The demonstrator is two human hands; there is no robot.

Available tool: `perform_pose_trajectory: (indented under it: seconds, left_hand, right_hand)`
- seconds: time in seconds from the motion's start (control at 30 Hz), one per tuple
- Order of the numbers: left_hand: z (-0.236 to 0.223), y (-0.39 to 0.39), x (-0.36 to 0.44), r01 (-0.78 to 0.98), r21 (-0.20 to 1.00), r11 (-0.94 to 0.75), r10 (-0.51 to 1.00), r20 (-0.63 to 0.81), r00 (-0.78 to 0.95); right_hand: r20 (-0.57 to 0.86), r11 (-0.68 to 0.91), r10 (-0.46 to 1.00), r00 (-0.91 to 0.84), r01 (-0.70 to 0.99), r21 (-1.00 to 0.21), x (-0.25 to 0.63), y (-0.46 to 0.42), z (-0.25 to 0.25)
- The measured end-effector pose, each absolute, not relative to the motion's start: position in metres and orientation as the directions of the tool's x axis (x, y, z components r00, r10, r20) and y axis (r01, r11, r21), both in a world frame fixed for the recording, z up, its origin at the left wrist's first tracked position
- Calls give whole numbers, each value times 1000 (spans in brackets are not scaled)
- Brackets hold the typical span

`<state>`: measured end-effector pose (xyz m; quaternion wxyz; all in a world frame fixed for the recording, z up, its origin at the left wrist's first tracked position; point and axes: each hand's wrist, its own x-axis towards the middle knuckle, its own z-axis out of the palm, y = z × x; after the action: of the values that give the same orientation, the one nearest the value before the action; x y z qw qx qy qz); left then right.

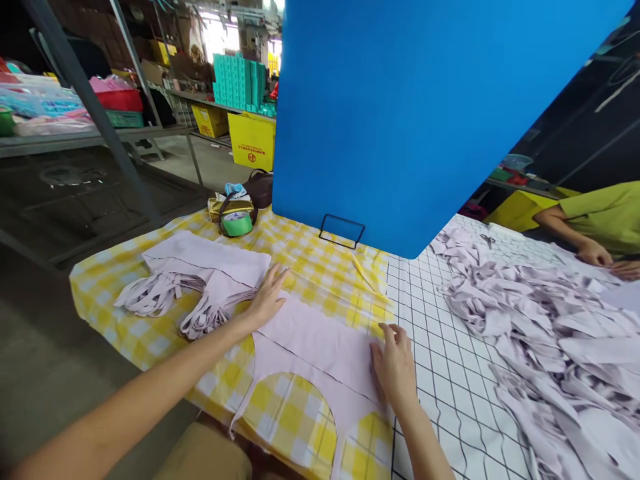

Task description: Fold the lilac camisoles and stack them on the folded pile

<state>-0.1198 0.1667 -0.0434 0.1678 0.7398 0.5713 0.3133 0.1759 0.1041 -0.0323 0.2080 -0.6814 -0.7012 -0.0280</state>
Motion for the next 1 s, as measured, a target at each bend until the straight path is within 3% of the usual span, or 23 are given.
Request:
perform_pose_trajectory:
  seconds: [0.1, 0.23, 0.4, 0.57, 0.67, 0.8, 1.0]
  left_hand:
    - [-46, 152, -120, 782, 556, -281, 949, 282, 141]
    - [-47, 127, -125, 802, 406, -438, 898, 157, 411]
    - [-43, 116, -134, 838, 302, -454, 881, 14, 472]
    - [-38, 108, -128, 864, 262, -431, 898, 33, 438]
    - [-37, 101, -120, 835, 270, -480, 868, 9, 497]
    - [-38, 96, -120, 815, 277, -509, 839, -50, 542]
    - [-45, 91, -133, 839, 236, -491, 858, -36, 512]
  right_hand:
    - [403, 105, 914, -54, 989, -106, 164, 91, -41]
    - [200, 185, 965, -172, 982, -45, 158, 73, -55]
    - [101, 0, 995, 5, 999, -53, 182, 60, -69]
    - [189, -167, 965, 180, 983, -83, 187, 49, -67]
    - [212, -102, 970, 115, 992, -71, 177, 44, -63]
    - [57, 3, 998, 1, 998, -58, 175, 40, -64]
    - [119, -109, 985, 125, 985, -133, 183, 40, -61]
